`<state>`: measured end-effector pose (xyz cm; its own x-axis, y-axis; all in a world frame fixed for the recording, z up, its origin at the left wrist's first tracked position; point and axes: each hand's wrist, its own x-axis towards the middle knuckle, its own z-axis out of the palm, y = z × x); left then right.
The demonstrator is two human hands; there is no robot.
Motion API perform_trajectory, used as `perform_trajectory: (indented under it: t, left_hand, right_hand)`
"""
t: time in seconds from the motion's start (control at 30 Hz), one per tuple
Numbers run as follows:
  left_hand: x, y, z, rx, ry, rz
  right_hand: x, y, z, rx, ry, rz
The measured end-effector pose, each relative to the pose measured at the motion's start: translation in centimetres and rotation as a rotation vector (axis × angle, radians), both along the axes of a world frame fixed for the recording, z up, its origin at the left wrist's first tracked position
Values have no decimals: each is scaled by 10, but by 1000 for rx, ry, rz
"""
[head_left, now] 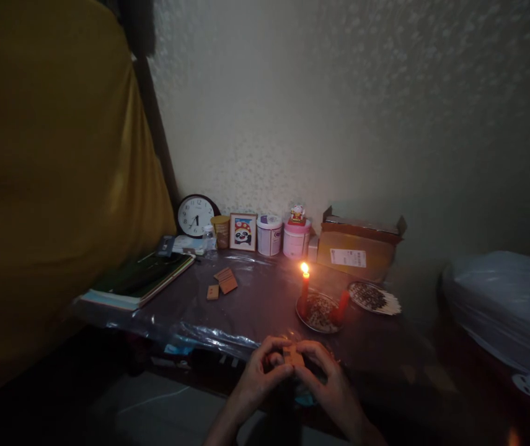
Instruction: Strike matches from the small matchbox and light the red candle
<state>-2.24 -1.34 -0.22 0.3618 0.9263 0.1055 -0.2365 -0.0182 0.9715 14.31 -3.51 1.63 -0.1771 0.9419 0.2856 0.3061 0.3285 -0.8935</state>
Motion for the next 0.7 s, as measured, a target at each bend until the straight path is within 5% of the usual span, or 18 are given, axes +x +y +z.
perform_trajectory:
  t: [0.7]
  left_hand:
    - [-7,3,-11,130,107,41]
  right_hand:
    - [-3,8,-19,59,21,23]
